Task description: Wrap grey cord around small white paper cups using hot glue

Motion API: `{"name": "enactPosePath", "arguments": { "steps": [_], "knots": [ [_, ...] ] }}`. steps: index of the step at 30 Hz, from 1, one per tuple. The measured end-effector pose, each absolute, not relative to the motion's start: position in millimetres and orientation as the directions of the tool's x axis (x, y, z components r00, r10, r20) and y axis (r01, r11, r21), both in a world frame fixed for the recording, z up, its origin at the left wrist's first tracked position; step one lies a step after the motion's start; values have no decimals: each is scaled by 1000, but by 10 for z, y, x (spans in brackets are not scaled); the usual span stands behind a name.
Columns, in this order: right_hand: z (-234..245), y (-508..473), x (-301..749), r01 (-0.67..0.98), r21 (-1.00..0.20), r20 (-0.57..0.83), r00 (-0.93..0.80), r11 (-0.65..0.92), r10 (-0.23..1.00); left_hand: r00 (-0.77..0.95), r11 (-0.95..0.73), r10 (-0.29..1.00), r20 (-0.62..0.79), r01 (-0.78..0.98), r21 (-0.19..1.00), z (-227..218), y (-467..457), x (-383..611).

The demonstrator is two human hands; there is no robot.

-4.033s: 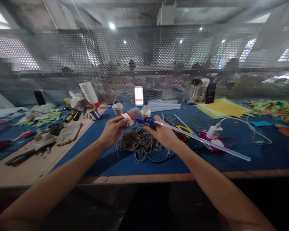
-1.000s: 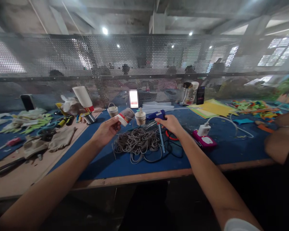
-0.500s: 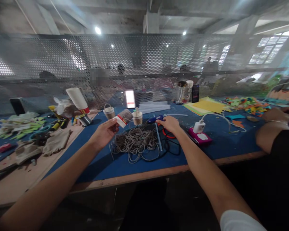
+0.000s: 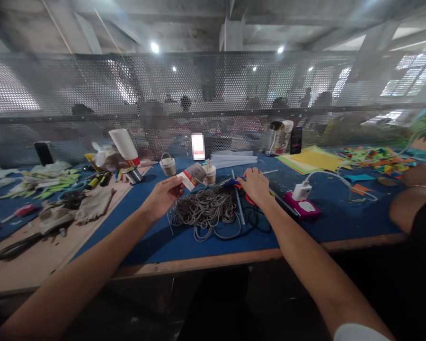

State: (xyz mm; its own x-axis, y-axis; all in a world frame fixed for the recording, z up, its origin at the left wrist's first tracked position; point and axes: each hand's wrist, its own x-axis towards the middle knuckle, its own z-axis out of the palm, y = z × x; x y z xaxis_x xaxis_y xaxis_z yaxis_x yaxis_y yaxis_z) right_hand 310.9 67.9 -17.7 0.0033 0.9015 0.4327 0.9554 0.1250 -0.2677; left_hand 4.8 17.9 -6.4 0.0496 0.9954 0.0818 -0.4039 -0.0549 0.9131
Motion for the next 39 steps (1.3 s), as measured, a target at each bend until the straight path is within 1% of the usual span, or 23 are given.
{"name": "enactPosePath", "arguments": {
  "steps": [2,4,6,8,10,12,15,19,21,25,32,34,39],
  "knots": [
    [-132,603,2985,882,-329,579,-94,338,810,51,-64,994,92,-399,915,-63,178,53],
    [-77,495,2815,690,-397,656,-247,605,713,53,-69,994,98,-399,914,-53,165,64],
    [-34,372,2639,533,-406,693,-350,743,630,53,-71,993,101,-396,915,-37,140,82],
    [-14,264,2498,484,-339,732,-403,807,550,49,-86,992,114,-382,920,-22,111,105],
    [-11,193,2415,500,-283,753,-412,818,513,56,-103,990,132,-370,923,-15,89,123],
    [-8,155,2381,522,-260,767,-399,812,502,64,-112,987,145,-358,927,-20,82,132],
    [29,114,2373,505,-300,762,-382,809,522,58,-123,987,152,-343,931,-40,97,129],
    [134,37,2345,509,-387,701,-379,769,604,38,-162,982,184,-319,934,-57,111,129],
    [189,7,2312,519,-389,680,-396,761,617,27,-192,978,209,-296,936,-57,105,137],
    [268,7,2240,519,-307,688,-458,798,563,4,-252,966,259,-220,942,-50,81,149],
    [302,58,2217,594,-57,725,-528,803,442,4,-322,946,325,-117,939,-25,34,157],
    [297,57,2228,595,-43,738,-523,803,427,2,-334,942,336,-95,938,-10,18,169],
    [273,43,2229,611,-113,735,-479,783,480,-33,-370,929,369,-54,927,36,-26,195]
  ]
}}
